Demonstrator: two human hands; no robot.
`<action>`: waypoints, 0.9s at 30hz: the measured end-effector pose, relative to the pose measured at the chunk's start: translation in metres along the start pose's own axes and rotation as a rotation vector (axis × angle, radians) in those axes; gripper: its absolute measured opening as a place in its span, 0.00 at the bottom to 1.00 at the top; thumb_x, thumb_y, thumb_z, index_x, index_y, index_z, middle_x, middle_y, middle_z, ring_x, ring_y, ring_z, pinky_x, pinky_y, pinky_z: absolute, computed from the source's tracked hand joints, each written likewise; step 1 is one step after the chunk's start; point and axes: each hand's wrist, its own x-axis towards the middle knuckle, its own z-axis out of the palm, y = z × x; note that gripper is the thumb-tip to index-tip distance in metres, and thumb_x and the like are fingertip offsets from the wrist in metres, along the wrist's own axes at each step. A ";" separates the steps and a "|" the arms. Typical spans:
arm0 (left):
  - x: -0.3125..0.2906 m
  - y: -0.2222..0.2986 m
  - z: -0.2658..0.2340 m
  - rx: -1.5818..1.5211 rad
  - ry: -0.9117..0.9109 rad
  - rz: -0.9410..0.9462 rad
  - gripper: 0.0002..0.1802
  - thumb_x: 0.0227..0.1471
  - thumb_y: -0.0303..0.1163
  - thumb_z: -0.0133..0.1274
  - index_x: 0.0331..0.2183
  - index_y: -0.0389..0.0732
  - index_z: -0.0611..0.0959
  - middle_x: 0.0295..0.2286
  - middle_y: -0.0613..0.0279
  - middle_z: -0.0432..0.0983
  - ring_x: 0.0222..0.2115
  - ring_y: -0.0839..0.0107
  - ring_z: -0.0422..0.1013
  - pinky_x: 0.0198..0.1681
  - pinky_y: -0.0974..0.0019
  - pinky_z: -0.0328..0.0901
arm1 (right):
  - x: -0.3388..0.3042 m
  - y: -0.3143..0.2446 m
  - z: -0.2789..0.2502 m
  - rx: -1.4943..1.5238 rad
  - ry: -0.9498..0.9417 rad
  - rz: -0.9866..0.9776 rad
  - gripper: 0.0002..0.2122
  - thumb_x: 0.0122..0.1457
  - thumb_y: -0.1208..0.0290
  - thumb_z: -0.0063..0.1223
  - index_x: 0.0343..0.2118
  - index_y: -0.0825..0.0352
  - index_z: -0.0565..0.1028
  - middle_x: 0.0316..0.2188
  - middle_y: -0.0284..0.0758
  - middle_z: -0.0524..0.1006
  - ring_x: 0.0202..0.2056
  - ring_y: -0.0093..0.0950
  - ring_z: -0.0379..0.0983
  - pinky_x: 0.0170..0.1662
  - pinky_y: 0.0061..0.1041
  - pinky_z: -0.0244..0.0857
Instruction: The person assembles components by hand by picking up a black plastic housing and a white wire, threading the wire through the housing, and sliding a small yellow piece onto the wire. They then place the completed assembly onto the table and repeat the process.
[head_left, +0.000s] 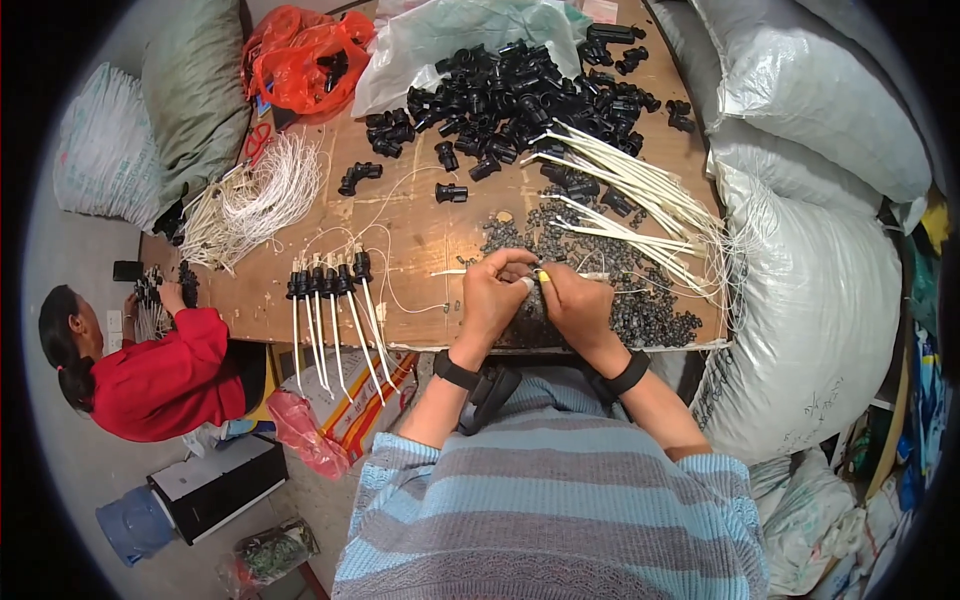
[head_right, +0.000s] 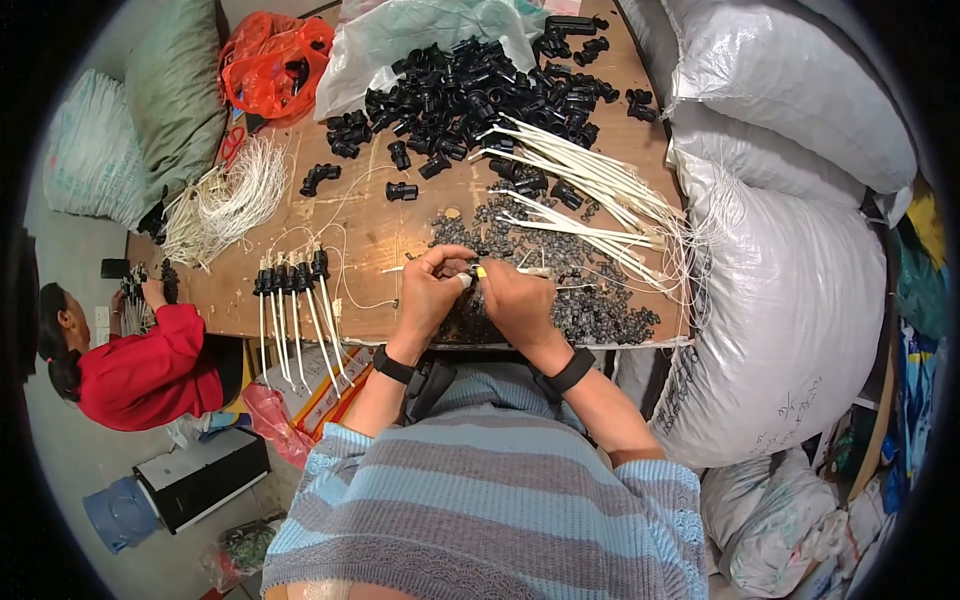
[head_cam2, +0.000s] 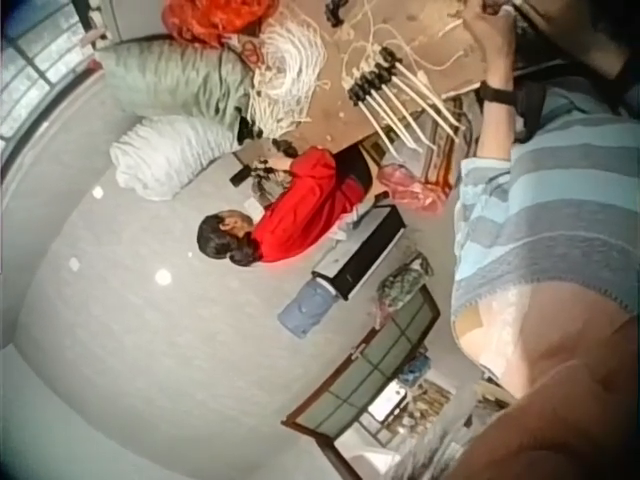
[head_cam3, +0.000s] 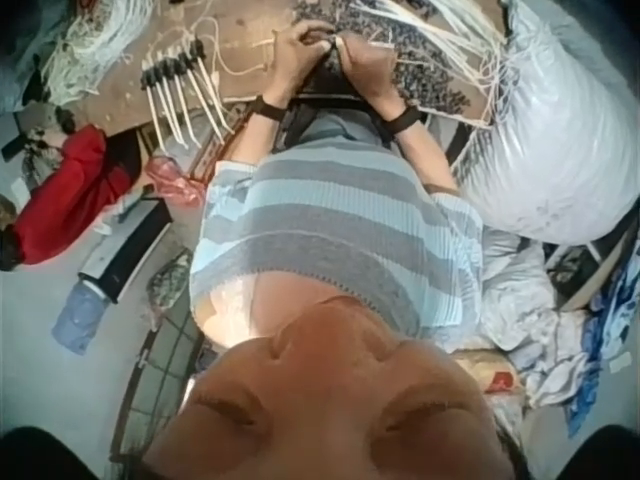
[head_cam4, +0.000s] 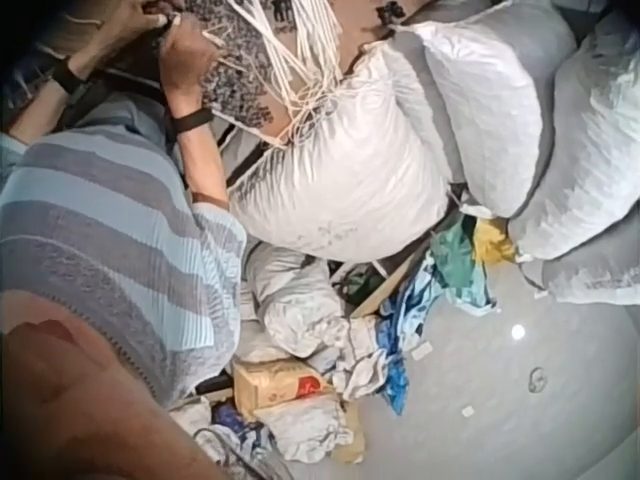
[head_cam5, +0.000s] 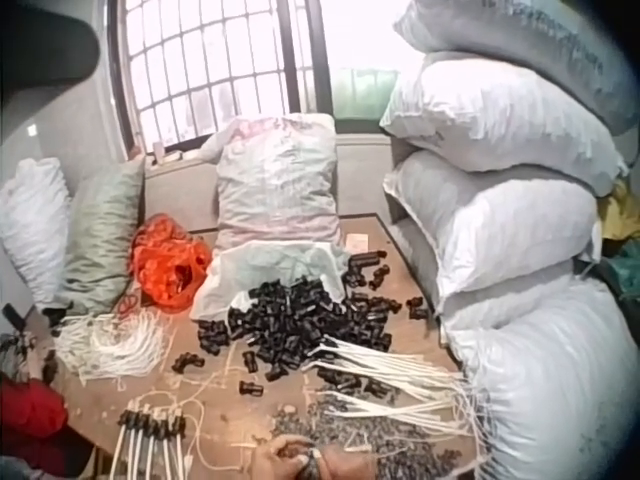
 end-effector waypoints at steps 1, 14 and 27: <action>0.000 -0.002 0.000 -0.002 0.002 -0.003 0.13 0.42 0.13 0.54 0.33 0.36 0.82 0.25 0.73 0.75 0.26 0.86 0.68 0.29 0.80 0.64 | 0.000 -0.001 -0.002 0.000 -0.004 -0.001 0.03 0.55 0.71 0.51 0.31 0.62 0.74 0.20 0.34 0.74 0.18 0.34 0.72 0.18 0.30 0.61; -0.003 -0.005 -0.006 0.195 0.103 0.161 0.07 0.38 0.16 0.56 0.24 0.36 0.81 0.25 0.70 0.74 0.26 0.82 0.67 0.30 0.77 0.62 | 0.002 -0.008 -0.013 0.249 -0.121 0.114 0.09 0.51 0.78 0.54 0.37 0.67 0.78 0.20 0.35 0.75 0.18 0.25 0.70 0.22 0.21 0.62; 0.002 0.021 -0.005 0.497 0.051 0.779 0.18 0.31 0.17 0.57 0.32 0.40 0.81 0.29 0.60 0.77 0.33 0.59 0.72 0.35 0.62 0.66 | 0.003 0.007 -0.032 0.621 -0.368 0.542 0.04 0.53 0.76 0.57 0.32 0.67 0.78 0.15 0.26 0.72 0.17 0.12 0.63 0.20 0.16 0.54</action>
